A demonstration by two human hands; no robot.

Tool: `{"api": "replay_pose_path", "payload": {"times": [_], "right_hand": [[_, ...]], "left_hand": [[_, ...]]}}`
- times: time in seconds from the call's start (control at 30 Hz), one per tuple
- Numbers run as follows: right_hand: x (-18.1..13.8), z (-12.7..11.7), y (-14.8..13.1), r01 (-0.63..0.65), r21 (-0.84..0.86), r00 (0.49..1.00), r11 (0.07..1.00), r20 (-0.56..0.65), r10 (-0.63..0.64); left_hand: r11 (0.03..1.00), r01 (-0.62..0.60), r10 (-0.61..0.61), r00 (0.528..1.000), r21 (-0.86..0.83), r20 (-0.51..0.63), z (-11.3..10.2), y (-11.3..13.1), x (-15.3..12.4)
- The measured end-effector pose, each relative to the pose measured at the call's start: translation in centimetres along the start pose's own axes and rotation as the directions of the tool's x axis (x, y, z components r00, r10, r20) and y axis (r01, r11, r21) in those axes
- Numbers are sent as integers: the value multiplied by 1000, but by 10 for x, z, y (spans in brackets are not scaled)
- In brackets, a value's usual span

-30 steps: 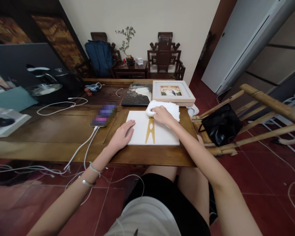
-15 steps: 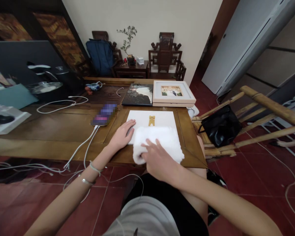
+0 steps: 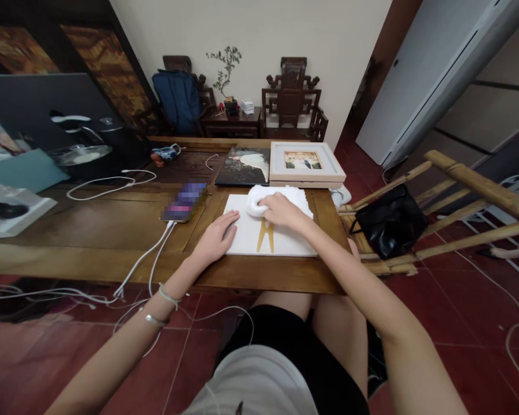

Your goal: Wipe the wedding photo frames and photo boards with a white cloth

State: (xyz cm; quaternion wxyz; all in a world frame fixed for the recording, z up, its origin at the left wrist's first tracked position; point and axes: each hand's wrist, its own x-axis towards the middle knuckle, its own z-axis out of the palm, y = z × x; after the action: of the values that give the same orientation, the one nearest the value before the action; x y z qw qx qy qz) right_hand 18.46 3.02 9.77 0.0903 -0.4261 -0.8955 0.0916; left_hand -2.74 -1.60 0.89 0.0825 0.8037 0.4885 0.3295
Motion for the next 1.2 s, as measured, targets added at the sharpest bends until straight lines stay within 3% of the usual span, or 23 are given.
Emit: {"api": "replay_pose_path", "payload": {"times": [0.2,0.37,0.5,0.67,0.8,0.9,1.03,1.2], "right_hand": [[47,-7,27,-26,-20,999,999,24,26],[52,-7,24,-45,-36,998,998,35,46],[23,2,0,-35,-99,998,994,50,40],[-43,31,-49,13,-202,1000,979,-1,-13],[-92,45,-84,93,-164,996,982,8,-92],[-108,44,-98,126,-138,991,982,63,-118],[-97,38,-96,122,-129,992,984,56,-116],[-45,25,-67,6,-166,999,986,44,1]], "left_hand": [[1000,-2,2,1000,-8,-4,0,-1,0],[1000,-8,8,1000,1,1,0,-2,0],[1000,-7,7,1000,0,2,0,-1,0],[1000,-6,6,1000,-1,-6,1,-1,0],[1000,-2,2,1000,2,-2,1,-1,0],[1000,5,-5,1000,-2,-3,1,0,0],[1000,0,0,1000,-8,-1,1,-1,0],[1000,-14,14,1000,-11,-7,2,-3,0]]}}
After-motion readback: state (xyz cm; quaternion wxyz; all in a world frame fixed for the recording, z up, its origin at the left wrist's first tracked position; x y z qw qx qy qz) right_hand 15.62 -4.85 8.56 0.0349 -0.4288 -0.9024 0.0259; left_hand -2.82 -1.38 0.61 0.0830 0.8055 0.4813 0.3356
